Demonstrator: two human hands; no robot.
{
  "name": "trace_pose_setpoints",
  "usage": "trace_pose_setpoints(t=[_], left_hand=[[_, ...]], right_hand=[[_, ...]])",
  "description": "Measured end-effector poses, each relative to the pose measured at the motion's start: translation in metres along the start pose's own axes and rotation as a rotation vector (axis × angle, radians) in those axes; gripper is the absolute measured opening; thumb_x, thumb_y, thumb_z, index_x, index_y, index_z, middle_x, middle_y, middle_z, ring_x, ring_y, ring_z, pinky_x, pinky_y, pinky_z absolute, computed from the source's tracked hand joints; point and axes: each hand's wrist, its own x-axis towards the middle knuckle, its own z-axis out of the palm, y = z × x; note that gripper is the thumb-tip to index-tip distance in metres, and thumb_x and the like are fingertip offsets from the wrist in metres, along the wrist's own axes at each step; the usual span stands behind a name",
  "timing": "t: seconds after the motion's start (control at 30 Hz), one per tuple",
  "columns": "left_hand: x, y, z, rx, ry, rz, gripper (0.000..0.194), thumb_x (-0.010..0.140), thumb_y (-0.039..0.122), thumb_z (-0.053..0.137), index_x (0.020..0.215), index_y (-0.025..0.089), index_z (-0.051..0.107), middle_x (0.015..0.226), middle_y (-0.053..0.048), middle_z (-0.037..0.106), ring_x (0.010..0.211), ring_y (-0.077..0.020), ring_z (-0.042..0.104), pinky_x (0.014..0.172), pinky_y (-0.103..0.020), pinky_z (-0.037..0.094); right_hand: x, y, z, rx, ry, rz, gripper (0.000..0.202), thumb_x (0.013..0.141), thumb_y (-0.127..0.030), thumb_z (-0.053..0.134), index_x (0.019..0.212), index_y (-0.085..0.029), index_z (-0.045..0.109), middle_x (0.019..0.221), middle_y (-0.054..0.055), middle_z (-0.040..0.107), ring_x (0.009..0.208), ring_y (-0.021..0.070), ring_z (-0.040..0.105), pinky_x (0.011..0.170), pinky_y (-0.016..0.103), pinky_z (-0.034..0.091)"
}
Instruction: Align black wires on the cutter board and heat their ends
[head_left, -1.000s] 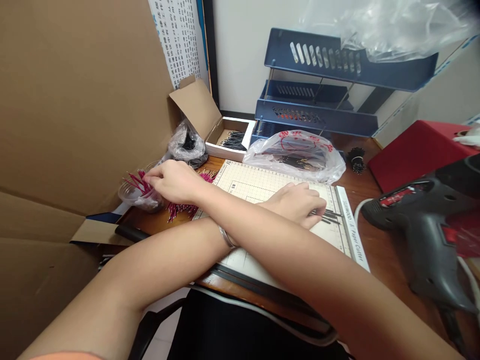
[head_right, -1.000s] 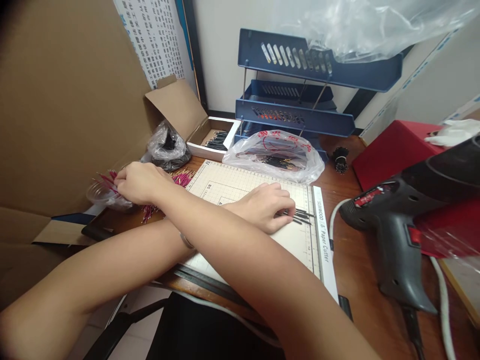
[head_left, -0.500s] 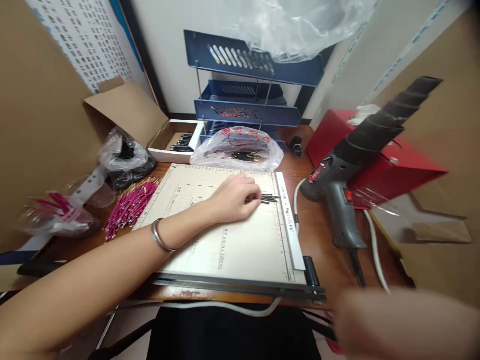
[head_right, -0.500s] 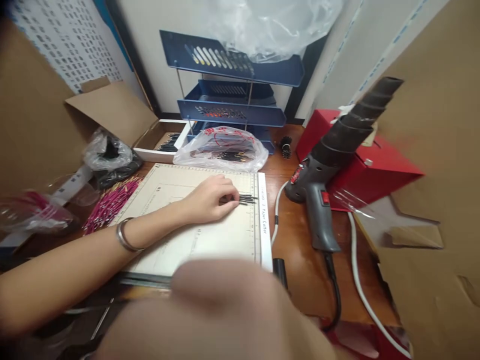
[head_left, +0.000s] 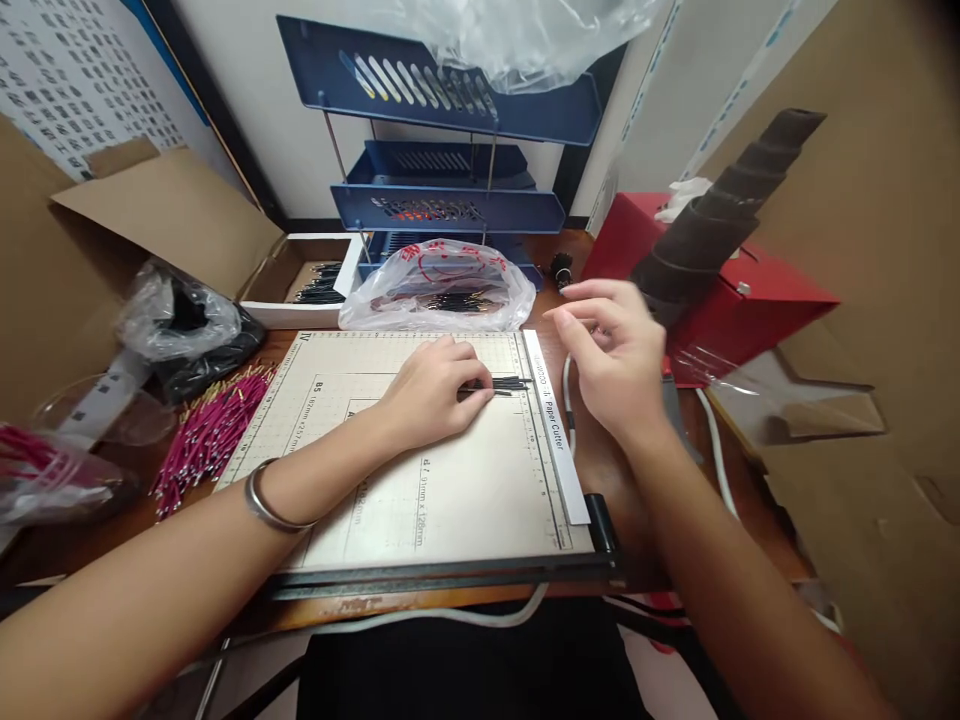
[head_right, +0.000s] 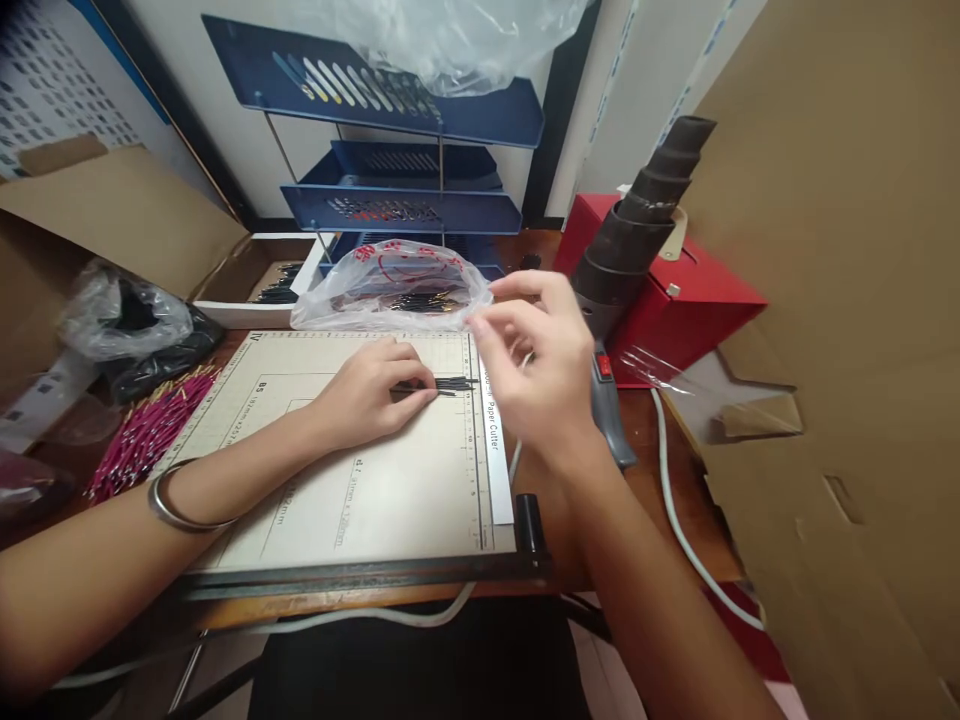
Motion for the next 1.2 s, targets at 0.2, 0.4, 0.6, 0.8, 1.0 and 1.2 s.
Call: trace_pose_setpoints(t=[0.2,0.4,0.6,0.8,1.0,1.2], left_hand=[[0.003,0.001,0.002,0.047,0.000,0.018,0.024,0.105,0.034,0.067,0.095,0.019,0.082,0.097,-0.008,0.077,0.090,-0.0245,0.062,0.085,-0.041,0.044],[0.010,0.000,0.004,0.079,-0.005,0.085,0.026,0.105,0.036,0.065,0.094,0.019,0.081,0.094,-0.009,0.077,0.089,-0.0256,0.060,0.082,-0.041,0.043],[0.003,-0.018,0.000,0.006,0.060,0.199,0.025,0.107,0.037,0.067,0.121,0.020,0.079,0.126,-0.010,0.082,0.115,-0.0273,0.070,0.107,-0.045,0.054],[-0.004,-0.036,-0.005,0.009,0.031,0.319,0.042,0.110,0.041,0.067,0.143,0.018,0.077,0.146,-0.012,0.079,0.146,-0.0371,0.066,0.122,-0.059,0.056],[-0.003,-0.033,-0.008,-0.012,-0.123,0.237,0.050,0.115,0.052,0.054,0.151,0.024,0.074,0.162,-0.010,0.067,0.161,-0.0377,0.053,0.133,-0.062,0.046],[-0.001,-0.029,-0.011,0.014,-0.246,0.189,0.059,0.117,0.059,0.045,0.163,0.028,0.065,0.174,-0.009,0.055,0.169,-0.0379,0.041,0.138,-0.062,0.035]], right_hand=[[0.010,0.064,0.056,0.487,-0.103,0.407,0.059,0.088,-0.041,0.076,0.140,-0.016,0.065,0.155,0.020,0.067,0.143,0.0295,0.068,0.127,0.046,0.053],[-0.006,0.055,0.061,0.752,-0.223,0.606,0.086,0.077,-0.043,0.079,0.153,-0.015,0.052,0.174,0.020,0.050,0.163,0.0312,0.052,0.139,0.046,0.040],[-0.011,0.048,0.062,0.876,-0.206,0.674,0.108,0.067,-0.037,0.084,0.164,-0.017,0.039,0.180,0.016,0.042,0.166,0.0333,0.046,0.143,0.050,0.034],[-0.010,0.046,0.065,0.950,-0.181,0.739,0.114,0.057,-0.030,0.085,0.162,-0.024,0.042,0.176,0.012,0.049,0.165,0.0357,0.047,0.144,0.055,0.031],[-0.008,0.049,0.068,0.912,-0.193,0.705,0.111,0.056,-0.028,0.082,0.161,-0.026,0.044,0.175,0.009,0.051,0.165,0.0360,0.046,0.144,0.056,0.029],[-0.008,0.050,0.069,0.887,-0.206,0.678,0.117,0.056,-0.031,0.081,0.164,-0.023,0.038,0.174,0.013,0.051,0.164,0.0364,0.048,0.143,0.054,0.033]])
